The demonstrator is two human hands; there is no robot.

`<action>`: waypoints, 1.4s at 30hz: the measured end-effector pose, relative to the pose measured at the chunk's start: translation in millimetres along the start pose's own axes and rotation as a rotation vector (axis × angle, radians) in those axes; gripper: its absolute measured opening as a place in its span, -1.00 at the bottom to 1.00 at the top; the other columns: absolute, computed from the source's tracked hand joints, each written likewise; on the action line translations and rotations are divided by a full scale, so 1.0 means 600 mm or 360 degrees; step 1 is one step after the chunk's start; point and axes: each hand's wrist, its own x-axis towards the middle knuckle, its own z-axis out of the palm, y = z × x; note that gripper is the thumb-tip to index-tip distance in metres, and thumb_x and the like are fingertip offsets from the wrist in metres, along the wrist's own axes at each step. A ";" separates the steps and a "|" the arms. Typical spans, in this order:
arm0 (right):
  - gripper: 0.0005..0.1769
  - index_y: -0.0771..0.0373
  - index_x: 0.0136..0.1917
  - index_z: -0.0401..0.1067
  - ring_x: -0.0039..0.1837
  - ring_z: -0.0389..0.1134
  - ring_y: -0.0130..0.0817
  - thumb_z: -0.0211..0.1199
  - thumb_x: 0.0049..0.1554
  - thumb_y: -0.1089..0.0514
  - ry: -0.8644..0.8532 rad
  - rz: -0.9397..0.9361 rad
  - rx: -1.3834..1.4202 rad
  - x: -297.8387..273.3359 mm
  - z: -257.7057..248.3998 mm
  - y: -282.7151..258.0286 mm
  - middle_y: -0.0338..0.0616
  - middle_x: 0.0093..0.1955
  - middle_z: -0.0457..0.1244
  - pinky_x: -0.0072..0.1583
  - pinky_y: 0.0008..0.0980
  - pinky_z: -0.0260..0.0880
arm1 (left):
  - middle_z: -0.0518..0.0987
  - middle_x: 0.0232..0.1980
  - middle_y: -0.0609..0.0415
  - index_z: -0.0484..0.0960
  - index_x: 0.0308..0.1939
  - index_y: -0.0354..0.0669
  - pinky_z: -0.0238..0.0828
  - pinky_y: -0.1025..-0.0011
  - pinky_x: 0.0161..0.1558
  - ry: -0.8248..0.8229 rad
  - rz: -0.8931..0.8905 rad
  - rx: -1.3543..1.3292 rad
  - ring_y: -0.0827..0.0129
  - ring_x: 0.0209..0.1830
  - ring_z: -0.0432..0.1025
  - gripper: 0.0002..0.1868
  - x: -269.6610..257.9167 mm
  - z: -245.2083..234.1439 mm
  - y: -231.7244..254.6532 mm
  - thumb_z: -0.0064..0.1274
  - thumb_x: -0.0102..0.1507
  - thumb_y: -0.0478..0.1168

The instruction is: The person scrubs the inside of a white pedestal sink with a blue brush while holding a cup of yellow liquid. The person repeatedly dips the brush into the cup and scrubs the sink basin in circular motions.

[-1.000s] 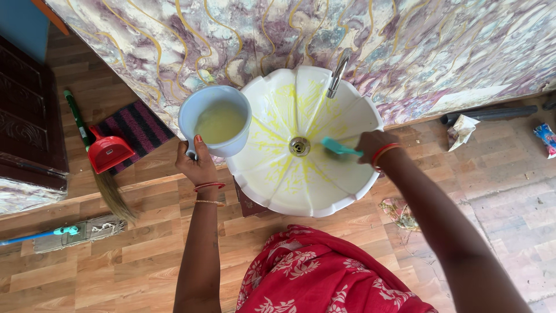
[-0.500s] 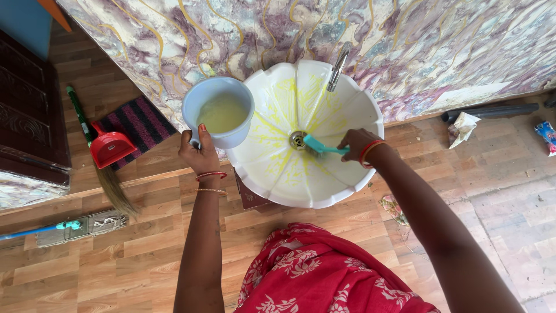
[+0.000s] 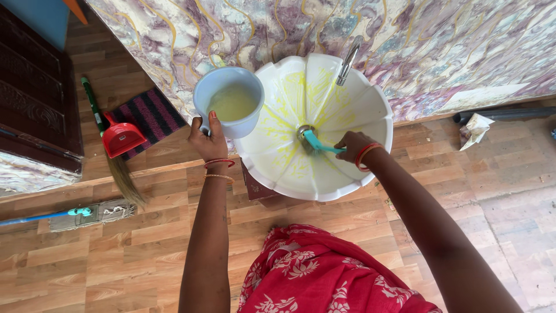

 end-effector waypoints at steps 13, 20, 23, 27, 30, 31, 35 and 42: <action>-0.55 -0.03 0.21 0.60 0.12 0.49 -0.10 0.40 0.05 -0.07 -0.0141 -0.0130 0.0076 -0.126 0.005 -0.012 -0.01 0.04 0.47 0.24 -0.20 0.42 | 0.53 -0.44 0.15 0.51 -0.30 -0.37 0.24 0.55 -0.43 -0.0066 -0.0009 -0.0179 0.62 -0.48 0.34 -0.67 -0.004 -0.006 0.006 0.11 0.42 -0.15; -0.54 0.02 0.25 0.57 0.04 0.49 -0.01 0.40 0.06 0.01 0.0088 0.0021 0.0284 -0.051 0.058 -0.087 0.11 -0.02 0.45 0.17 -0.13 0.44 | 0.49 -0.45 0.16 0.48 -0.32 -0.36 0.23 0.54 -0.42 -0.0178 0.0007 -0.0172 0.62 -0.48 0.29 -0.68 0.002 -0.016 0.000 0.12 0.42 -0.18; -0.52 -0.01 0.25 0.58 0.02 0.51 -0.09 0.43 0.03 -0.02 0.0001 -0.0208 0.0349 -0.080 0.055 -0.086 0.07 -0.02 0.45 0.13 -0.17 0.45 | 0.49 -0.45 0.15 0.49 -0.33 -0.36 0.18 0.52 -0.46 -0.0220 -0.0041 -0.0135 0.61 -0.50 0.26 -0.68 0.007 -0.019 -0.004 0.13 0.39 -0.17; -0.48 -0.05 0.27 0.55 0.01 0.52 -0.13 0.44 0.03 -0.03 -0.0211 -0.0197 0.0483 -0.150 0.028 -0.078 0.02 -0.03 0.49 0.10 -0.19 0.46 | 0.42 -0.49 0.12 0.46 -0.35 -0.37 0.17 0.51 -0.45 -0.0280 -0.0024 -0.0083 0.60 -0.50 0.23 -0.65 0.023 -0.026 -0.007 0.14 0.41 -0.17; -0.48 -0.09 0.30 0.54 -0.01 0.50 0.01 0.43 0.05 -0.04 -0.0315 -0.0002 0.0507 -0.148 0.027 -0.084 0.08 -0.07 0.50 0.08 -0.12 0.48 | 0.47 -0.46 0.15 0.47 -0.32 -0.36 0.23 0.52 -0.42 -0.0309 0.0023 -0.0181 0.63 -0.47 0.29 -0.67 0.025 -0.032 -0.007 0.12 0.41 -0.17; -0.49 -0.08 0.28 0.55 0.00 0.52 -0.13 0.44 0.04 -0.04 -0.0213 -0.0147 0.0516 -0.126 0.038 -0.093 0.02 -0.04 0.50 0.10 -0.17 0.48 | 0.47 -0.47 0.15 0.48 -0.33 -0.36 0.20 0.53 -0.44 -0.0308 -0.0038 -0.0191 0.63 -0.49 0.29 -0.68 0.027 -0.033 -0.008 0.12 0.40 -0.18; -0.49 -0.11 0.27 0.57 -0.02 0.51 -0.14 0.45 0.03 -0.04 0.0049 -0.0204 0.0589 -0.036 0.090 -0.114 0.07 -0.03 0.47 0.14 -0.18 0.46 | 0.45 -0.49 0.16 0.46 -0.36 -0.37 0.14 0.53 -0.47 -0.0326 -0.0160 -0.0207 0.63 -0.52 0.24 -0.66 0.030 -0.042 -0.020 0.11 0.40 -0.18; -0.49 -0.06 0.27 0.55 -0.10 0.50 -0.08 0.44 0.03 -0.02 0.0419 -0.0002 0.0738 0.036 0.142 -0.169 0.13 -0.06 0.45 0.09 -0.15 0.49 | 0.44 -0.46 0.19 0.49 -0.31 -0.35 0.10 0.55 -0.46 -0.0344 -0.0189 -0.0286 0.64 -0.49 0.21 -0.67 0.038 -0.053 -0.025 0.07 0.43 -0.15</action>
